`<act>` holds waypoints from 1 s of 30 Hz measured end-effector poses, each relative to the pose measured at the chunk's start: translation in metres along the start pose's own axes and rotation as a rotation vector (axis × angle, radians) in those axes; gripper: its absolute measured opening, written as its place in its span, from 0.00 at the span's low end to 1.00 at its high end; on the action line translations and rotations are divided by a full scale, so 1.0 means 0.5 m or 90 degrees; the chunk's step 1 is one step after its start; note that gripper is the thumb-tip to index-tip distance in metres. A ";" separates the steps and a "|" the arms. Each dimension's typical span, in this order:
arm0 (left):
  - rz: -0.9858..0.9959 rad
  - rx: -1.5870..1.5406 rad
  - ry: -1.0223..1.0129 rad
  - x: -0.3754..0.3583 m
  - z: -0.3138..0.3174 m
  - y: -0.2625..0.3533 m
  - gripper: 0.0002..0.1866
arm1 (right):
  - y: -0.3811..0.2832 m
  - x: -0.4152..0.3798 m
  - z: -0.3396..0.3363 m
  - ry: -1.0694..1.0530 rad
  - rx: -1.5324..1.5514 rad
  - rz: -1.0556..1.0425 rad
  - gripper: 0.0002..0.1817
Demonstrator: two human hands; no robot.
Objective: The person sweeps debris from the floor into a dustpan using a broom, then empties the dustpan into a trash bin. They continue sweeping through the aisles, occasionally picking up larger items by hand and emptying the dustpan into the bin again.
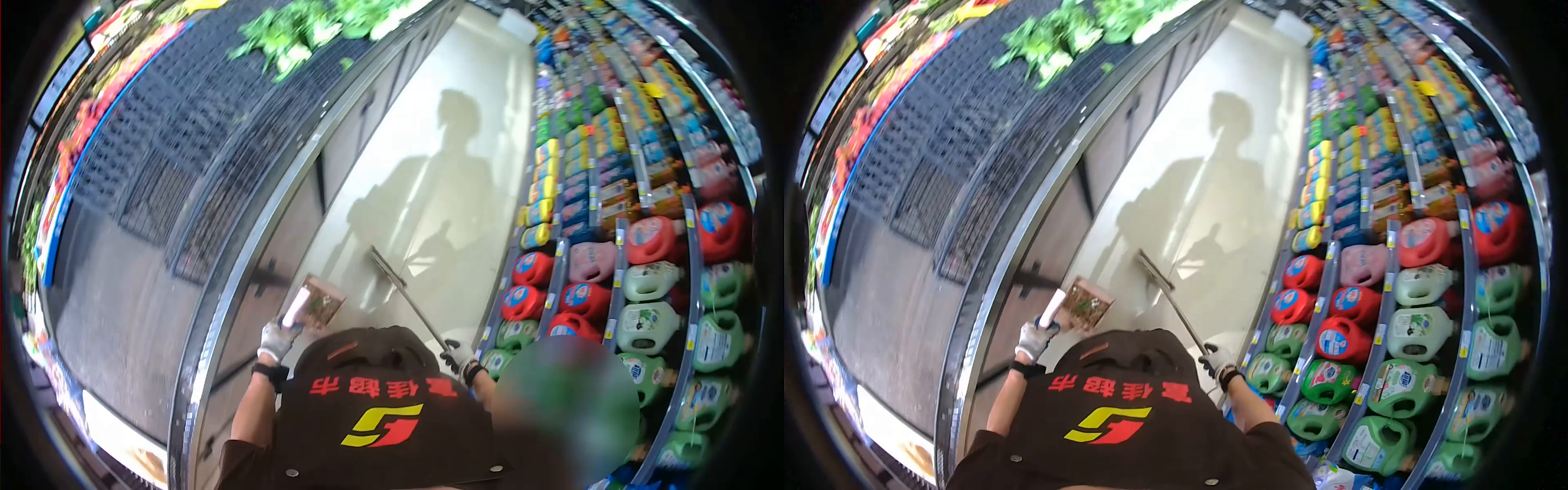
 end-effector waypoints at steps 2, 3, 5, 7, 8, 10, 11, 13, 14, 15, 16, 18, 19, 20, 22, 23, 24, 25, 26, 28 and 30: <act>-0.002 0.004 -0.029 0.050 0.040 0.059 0.18 | 0.058 0.043 -0.013 -0.040 0.130 0.038 0.24; 0.066 0.052 -0.020 0.081 0.059 0.097 0.18 | 0.090 0.064 -0.016 -0.024 0.202 0.045 0.19; 0.124 0.050 -0.044 0.157 0.109 0.160 0.18 | 0.131 0.142 -0.023 0.007 -0.194 -0.266 0.10; 0.171 -0.001 -0.062 0.234 0.164 0.231 0.18 | 0.147 0.150 -0.038 0.295 -0.673 -0.503 0.07; 0.180 0.006 -0.059 0.285 0.193 0.258 0.18 | 0.144 0.163 -0.056 0.259 -0.629 -0.422 0.07; 0.102 -0.074 -0.053 0.381 0.251 0.303 0.16 | 0.142 0.195 -0.104 0.210 -0.526 -0.299 0.06; 0.084 -0.132 -0.054 0.429 0.278 0.332 0.14 | 0.127 0.217 -0.137 0.204 -0.507 -0.276 0.05; 0.088 -0.192 -0.036 0.517 0.338 0.417 0.13 | 0.077 0.254 -0.212 0.214 -0.489 -0.258 0.05; 0.088 -0.253 -0.023 0.546 0.360 0.472 0.12 | 0.044 0.268 -0.254 0.227 -0.488 -0.265 0.05; 0.103 -0.290 -0.015 0.575 0.386 0.529 0.12 | 0.007 0.283 -0.298 0.248 -0.484 -0.279 0.05; 0.124 -0.304 -0.026 0.604 0.406 0.582 0.11 | -0.034 0.293 -0.341 0.271 -0.482 -0.297 0.05; 0.037 -0.312 -0.064 0.682 0.447 0.630 0.10 | -0.136 0.329 -0.432 0.304 -0.479 -0.326 0.06; 0.067 -0.287 -0.031 0.676 0.458 0.717 0.10 | -0.205 0.326 -0.501 0.217 -0.422 -0.159 0.08; 0.061 -0.288 -0.030 0.713 0.481 0.745 0.10 | -0.200 0.422 -0.505 0.169 -0.443 -0.122 0.11; 0.141 -0.297 -0.045 0.788 0.518 0.812 0.11 | -0.342 0.456 -0.534 0.116 -0.991 -0.383 0.11; 0.153 -0.296 -0.046 0.827 0.540 0.851 0.12 | -0.370 0.519 -0.569 0.122 -0.950 -0.322 0.12; 0.151 -0.291 -0.046 0.872 0.559 0.888 0.12 | -0.406 0.588 -0.597 0.128 -0.906 -0.262 0.14; 0.168 -0.273 -0.060 0.913 0.576 0.931 0.12 | -0.441 0.636 -0.613 0.152 -0.940 -0.295 0.21; 0.173 -0.255 -0.076 0.954 0.592 0.955 0.12 | -0.528 0.604 -0.661 0.192 -0.965 -0.381 0.29; 0.159 -0.313 -0.102 1.087 0.638 0.983 0.10 | -0.594 0.744 -0.728 0.165 -0.851 -0.294 0.13; 0.109 -0.185 -0.100 1.170 0.662 1.065 0.11 | -0.635 0.893 -0.798 0.254 -0.741 -0.232 0.06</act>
Point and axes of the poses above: each hand's wrist, its own x-axis towards the middle knuckle, its own z-axis out of the palm, y = z × x, the point moved 7 cm from there along x, towards the middle knuckle, and after that the axes turned 15 degrees about -x, right-handed, at the moved point
